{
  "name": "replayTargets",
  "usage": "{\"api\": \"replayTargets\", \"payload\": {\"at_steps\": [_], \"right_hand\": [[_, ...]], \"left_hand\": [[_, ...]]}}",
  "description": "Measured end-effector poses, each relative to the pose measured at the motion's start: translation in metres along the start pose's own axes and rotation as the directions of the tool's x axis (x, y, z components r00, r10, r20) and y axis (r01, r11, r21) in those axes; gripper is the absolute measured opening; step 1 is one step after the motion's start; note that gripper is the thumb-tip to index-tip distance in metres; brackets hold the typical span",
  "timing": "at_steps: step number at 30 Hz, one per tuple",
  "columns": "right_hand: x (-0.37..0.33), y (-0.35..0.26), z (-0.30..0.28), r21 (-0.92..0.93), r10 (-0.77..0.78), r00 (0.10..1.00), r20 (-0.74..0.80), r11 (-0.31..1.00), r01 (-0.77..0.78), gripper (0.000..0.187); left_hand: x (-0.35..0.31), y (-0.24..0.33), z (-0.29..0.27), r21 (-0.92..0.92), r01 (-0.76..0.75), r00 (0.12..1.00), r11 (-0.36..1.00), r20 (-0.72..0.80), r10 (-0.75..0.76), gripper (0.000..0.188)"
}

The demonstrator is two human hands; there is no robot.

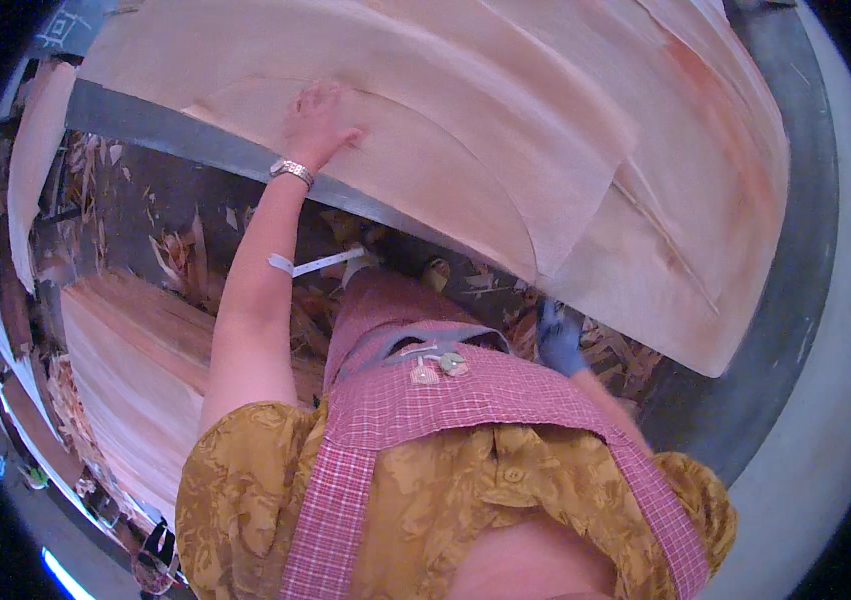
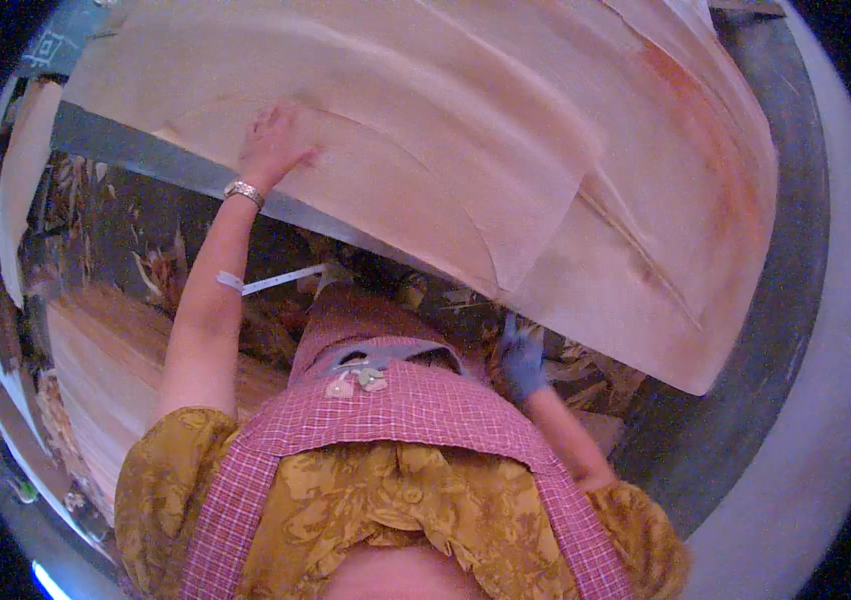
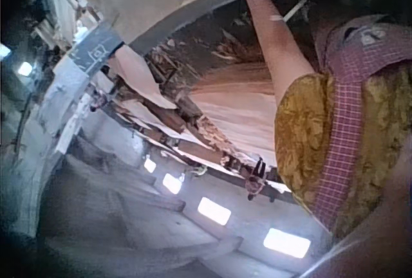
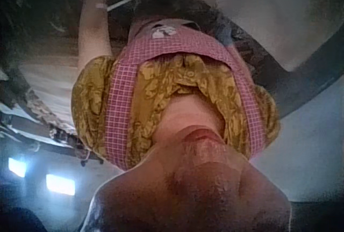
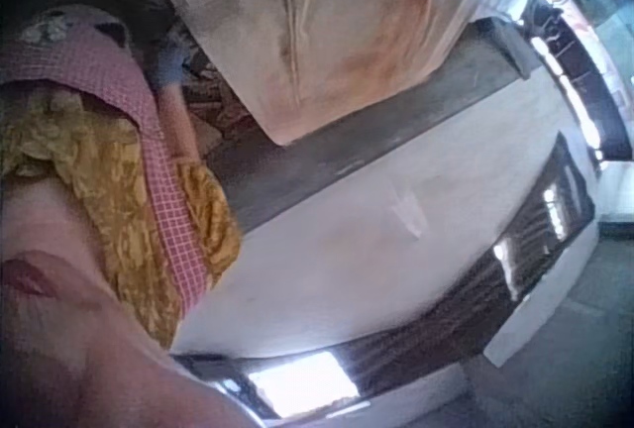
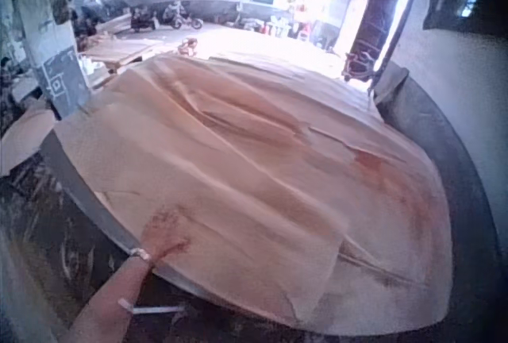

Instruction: The person pushes wood shavings aside with a long stick, aligns thin wood veneer sheets on a table, applies strips of adhesive tape to the seams, and cuts the tape with a utility knife.

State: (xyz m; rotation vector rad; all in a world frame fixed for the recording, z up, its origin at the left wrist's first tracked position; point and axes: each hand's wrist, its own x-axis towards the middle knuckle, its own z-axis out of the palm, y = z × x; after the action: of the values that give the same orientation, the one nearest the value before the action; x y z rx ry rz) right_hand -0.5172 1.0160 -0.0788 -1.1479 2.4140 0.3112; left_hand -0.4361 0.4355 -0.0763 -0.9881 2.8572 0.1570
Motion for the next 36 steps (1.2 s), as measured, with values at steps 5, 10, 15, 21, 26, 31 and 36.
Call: {"api": "replayTargets", "payload": {"at_steps": [5,10,15,21,26,31,36], "right_hand": [[0.046,-0.019,-0.032,0.136,-0.192,0.873,-0.448,0.951,0.279,0.055],[0.237,-0.076,-0.205,0.125,-0.098,0.651,-0.753,0.95,0.287,0.038],[0.314,-0.052,-0.241,0.145,-0.117,0.842,-0.527,0.964,0.224,0.028],[0.404,-0.022,-0.353,-0.139,-0.328,0.731,-0.598,0.941,0.308,0.018],[0.46,0.054,-0.416,-0.166,-0.104,0.601,-0.792,0.985,-0.047,0.019],[0.387,-0.017,-0.404,-0.2,-0.325,0.47,-0.821,0.934,0.298,0.021],[0.274,-0.032,-0.279,0.107,-0.567,0.795,-0.213,0.796,0.596,0.013]], "left_hand": [[-0.003,-0.002,-0.003,-0.044,0.017,1.0,0.999,-0.017,-0.018,0.092],[-0.007,0.0,0.009,-0.08,-0.032,0.99,0.996,-0.143,0.021,0.105],[-0.014,0.008,-0.003,-0.185,0.127,0.974,0.974,-0.162,-0.158,0.114],[-0.02,0.002,-0.013,-0.242,0.212,0.97,0.947,-0.063,-0.233,0.112],[-0.003,0.009,-0.04,-0.278,0.173,0.984,0.945,0.016,-0.176,0.107],[-0.007,0.0,-0.042,-0.316,0.155,0.977,0.936,-0.092,-0.192,0.102],[0.001,0.006,-0.042,-0.331,0.127,0.983,0.935,-0.083,-0.163,0.101]]}}
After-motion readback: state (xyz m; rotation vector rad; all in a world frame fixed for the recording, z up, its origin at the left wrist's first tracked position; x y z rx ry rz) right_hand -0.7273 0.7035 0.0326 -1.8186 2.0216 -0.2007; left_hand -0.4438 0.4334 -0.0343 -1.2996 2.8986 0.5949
